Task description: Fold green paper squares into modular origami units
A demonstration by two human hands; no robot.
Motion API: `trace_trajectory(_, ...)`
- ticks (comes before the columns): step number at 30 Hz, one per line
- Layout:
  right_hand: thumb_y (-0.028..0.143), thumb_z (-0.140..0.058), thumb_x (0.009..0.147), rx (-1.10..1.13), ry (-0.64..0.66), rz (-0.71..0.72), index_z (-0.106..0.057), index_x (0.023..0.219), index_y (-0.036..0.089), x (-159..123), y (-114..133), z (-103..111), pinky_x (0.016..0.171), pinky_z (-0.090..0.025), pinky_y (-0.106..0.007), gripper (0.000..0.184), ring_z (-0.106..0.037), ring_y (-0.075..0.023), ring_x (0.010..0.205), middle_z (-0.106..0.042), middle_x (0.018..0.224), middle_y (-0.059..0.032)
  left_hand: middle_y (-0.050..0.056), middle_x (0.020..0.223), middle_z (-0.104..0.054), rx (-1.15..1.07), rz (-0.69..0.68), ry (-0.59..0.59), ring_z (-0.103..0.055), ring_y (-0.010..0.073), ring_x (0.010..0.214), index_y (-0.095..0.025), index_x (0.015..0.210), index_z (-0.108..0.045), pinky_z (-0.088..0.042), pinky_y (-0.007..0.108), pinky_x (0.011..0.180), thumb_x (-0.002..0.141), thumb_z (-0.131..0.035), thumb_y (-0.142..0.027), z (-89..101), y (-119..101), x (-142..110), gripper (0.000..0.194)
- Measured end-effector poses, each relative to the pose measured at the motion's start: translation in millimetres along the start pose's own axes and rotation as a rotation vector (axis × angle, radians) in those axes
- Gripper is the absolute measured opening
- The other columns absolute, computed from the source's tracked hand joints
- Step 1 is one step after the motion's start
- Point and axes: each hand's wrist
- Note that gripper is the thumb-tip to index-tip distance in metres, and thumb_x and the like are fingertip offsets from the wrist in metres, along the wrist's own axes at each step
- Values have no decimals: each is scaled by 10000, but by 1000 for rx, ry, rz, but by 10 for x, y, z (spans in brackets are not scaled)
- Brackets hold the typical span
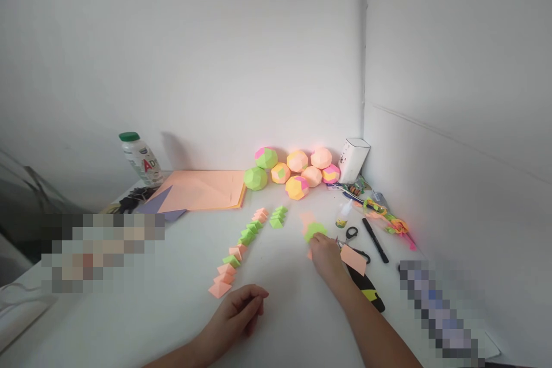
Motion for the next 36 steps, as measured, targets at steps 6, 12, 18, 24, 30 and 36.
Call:
trace_trajectory(6, 133, -446, 854, 69, -132, -82, -616, 638, 164, -57, -49, -49, 598, -391, -228, 277, -592, -171, 656, -657, 665, -62, -46, 603, -531, -55, -11, 18, -449, 56, 390, -161, 803, -619, -289, 202, 414, 728, -633, -483, 36, 61, 20, 331)
trace_trajectory(12, 242, -414, 913, 168, -291, -102, -620, 706, 171, -86, 18, 102, 661, -434, -280, 301, -599, -194, 711, -665, 735, -85, 46, 730, -638, -361, -17, 107, -605, 152, 523, -144, 862, -645, -421, 260, 465, 764, -625, -473, 78, 50, 43, 344)
trace_trajectory(18, 263, -494, 895, 597, -294, 434, -632, 737, 212, -316, 640, 326, 768, -468, -368, 217, -594, -224, 814, -639, 725, -74, 110, 1019, -659, -737, 96, 270, -602, 255, 1003, -160, 953, -647, -409, 421, 931, 782, -630, -455, 32, -5, 44, 342)
trace_trajectory(24, 263, -524, 880, 642, -173, 564, -632, 726, 190, -417, 880, 344, 770, -472, -368, 202, -536, -224, 886, -619, 837, -89, 50, 820, -672, -606, 79, 138, -623, 171, 781, -147, 869, -672, -482, 330, 804, 713, -727, -371, 24, -47, 44, 278)
trace_trajectory(30, 305, -584, 826, 1076, 43, 133, -614, 704, 168, -388, 798, 268, 728, -484, -296, 186, -572, -183, 822, -598, 919, -79, 115, 894, -704, -565, 87, 130, -657, 226, 843, -114, 945, -667, -491, 375, 812, 778, -659, -285, 49, -23, 27, 239)
trace_trajectory(36, 333, -663, 735, 1322, 213, -144, -571, 624, 154, -380, 854, 250, 552, -423, -239, 230, -508, -128, 596, -528, 638, 5, 129, 935, -700, -513, -44, 223, -661, 265, 872, -121, 982, -612, -506, 408, 773, 823, -603, -328, 59, 28, -6, 261)
Point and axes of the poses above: each hand's wrist, its own x-axis towards the middle knuckle, its own z-axis out of the back of the hand, y = z × x
